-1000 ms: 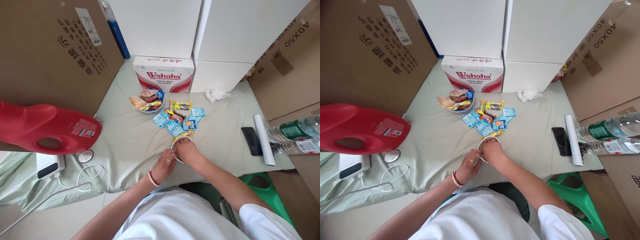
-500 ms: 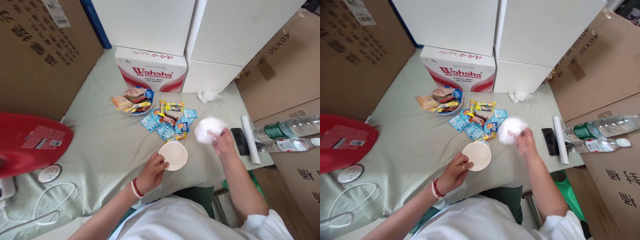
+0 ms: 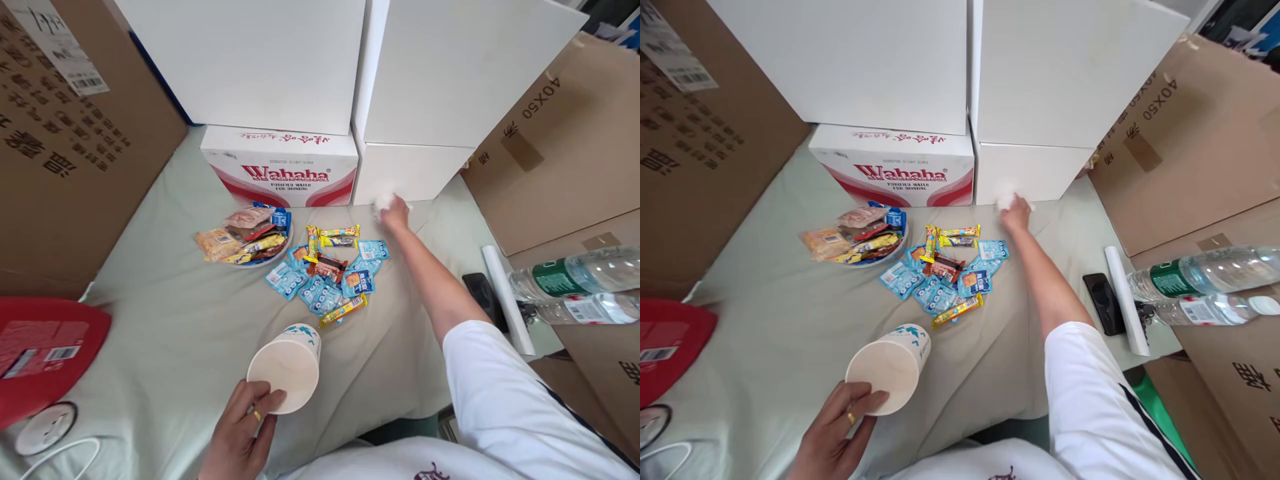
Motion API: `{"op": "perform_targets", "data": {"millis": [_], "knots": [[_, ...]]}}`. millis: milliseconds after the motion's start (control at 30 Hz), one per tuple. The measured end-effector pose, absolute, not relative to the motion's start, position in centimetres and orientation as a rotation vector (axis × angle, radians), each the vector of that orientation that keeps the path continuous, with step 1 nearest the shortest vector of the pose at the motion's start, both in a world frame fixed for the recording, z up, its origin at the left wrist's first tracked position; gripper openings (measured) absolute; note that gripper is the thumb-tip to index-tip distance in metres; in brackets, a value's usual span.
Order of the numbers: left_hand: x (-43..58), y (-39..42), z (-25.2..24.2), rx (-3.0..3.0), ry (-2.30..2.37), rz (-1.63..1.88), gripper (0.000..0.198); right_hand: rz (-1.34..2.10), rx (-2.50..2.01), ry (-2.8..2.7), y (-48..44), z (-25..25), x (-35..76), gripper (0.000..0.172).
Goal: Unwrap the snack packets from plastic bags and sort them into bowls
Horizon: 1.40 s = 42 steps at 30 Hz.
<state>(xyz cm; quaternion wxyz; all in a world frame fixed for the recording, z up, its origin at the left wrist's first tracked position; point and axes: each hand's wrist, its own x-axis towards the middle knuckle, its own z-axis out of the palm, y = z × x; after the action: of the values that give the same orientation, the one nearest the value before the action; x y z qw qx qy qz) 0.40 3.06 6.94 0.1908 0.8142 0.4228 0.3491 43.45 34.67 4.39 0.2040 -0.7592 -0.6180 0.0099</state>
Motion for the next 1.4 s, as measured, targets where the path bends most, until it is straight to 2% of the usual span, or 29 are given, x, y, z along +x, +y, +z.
{"op": "perform_targets", "data": {"millis": [167,333,467,533,667,700,733,767,800,833,933,1067,1100,1167,1233,1267,1367,1400], "knots": [[1.1,3.1,7.4,2.285,1.192,0.983,0.029,0.112,-2.188,-1.708,34.7,2.3,37.5,0.072],[2.4,3.0,9.0,2.261,1.123,1.019,0.027,0.381,-2.099,-1.914,34.0,5.8,36.9,0.100],[2.5,2.7,10.0,2.242,1.124,1.025,0.026,0.509,-2.033,-1.813,32.3,9.9,38.5,0.113],[2.4,2.7,10.3,2.223,1.107,1.011,0.023,0.417,-1.929,-1.742,29.9,12.2,39.7,0.101],[3.3,3.5,10.9,2.167,1.046,0.968,0.016,0.340,-1.626,-1.747,20.0,16.0,40.7,0.035],[3.8,3.9,11.0,2.167,1.018,0.949,0.015,0.382,-1.450,-1.843,16.7,16.5,40.3,0.027],[4.4,4.2,11.1,2.173,0.981,0.928,0.014,0.417,-1.303,-1.963,13.4,16.8,39.6,0.025],[5.2,4.5,11.1,2.185,0.934,0.900,0.013,0.417,-1.198,-2.083,10.2,16.9,38.8,0.031],[6.0,4.7,11.1,2.200,0.872,0.871,0.013,0.407,-1.138,-2.226,7.3,16.8,37.8,0.044],[6.9,4.9,11.1,2.211,0.807,0.846,0.014,0.396,-1.105,-2.359,4.8,16.6,36.9,0.050],[9.1,5.0,11.0,2.216,0.677,0.849,0.017,0.398,-1.236,-2.506,0.0,15.4,35.2,0.041],[9.1,5.0,10.3,2.214,0.793,0.961,0.056,0.390,-1.472,-2.248,-1.0,13.9,37.5,0.040],[8.3,5.1,9.9,2.220,0.859,0.982,0.060,0.372,-1.530,-2.155,-0.6,13.6,38.7,0.039],[6.0,5.2,8.9,2.230,1.027,1.005,0.050,0.295,-1.666,-1.976,1.4,12.9,41.7,0.032],[3.2,5.0,7.8,2.222,1.223,1.001,0.031,0.160,-1.835,-1.804,4.9,12.3,44.8,0.022],[1.7,4.7,7.2,2.205,1.313,0.984,0.024,0.087,-1.909,-1.726,7.2,12.1,46.4,0.022],[-1.8,3.4,6.2,2.114,1.563,0.897,0.020,0.007,-2.027,-1.598,14.8,11.4,50.1,0.033],[-2.5,3.0,6.0,2.069,1.638,0.886,0.022,0.012,-2.038,-1.572,17.0,11.2,50.9,0.043]]}}
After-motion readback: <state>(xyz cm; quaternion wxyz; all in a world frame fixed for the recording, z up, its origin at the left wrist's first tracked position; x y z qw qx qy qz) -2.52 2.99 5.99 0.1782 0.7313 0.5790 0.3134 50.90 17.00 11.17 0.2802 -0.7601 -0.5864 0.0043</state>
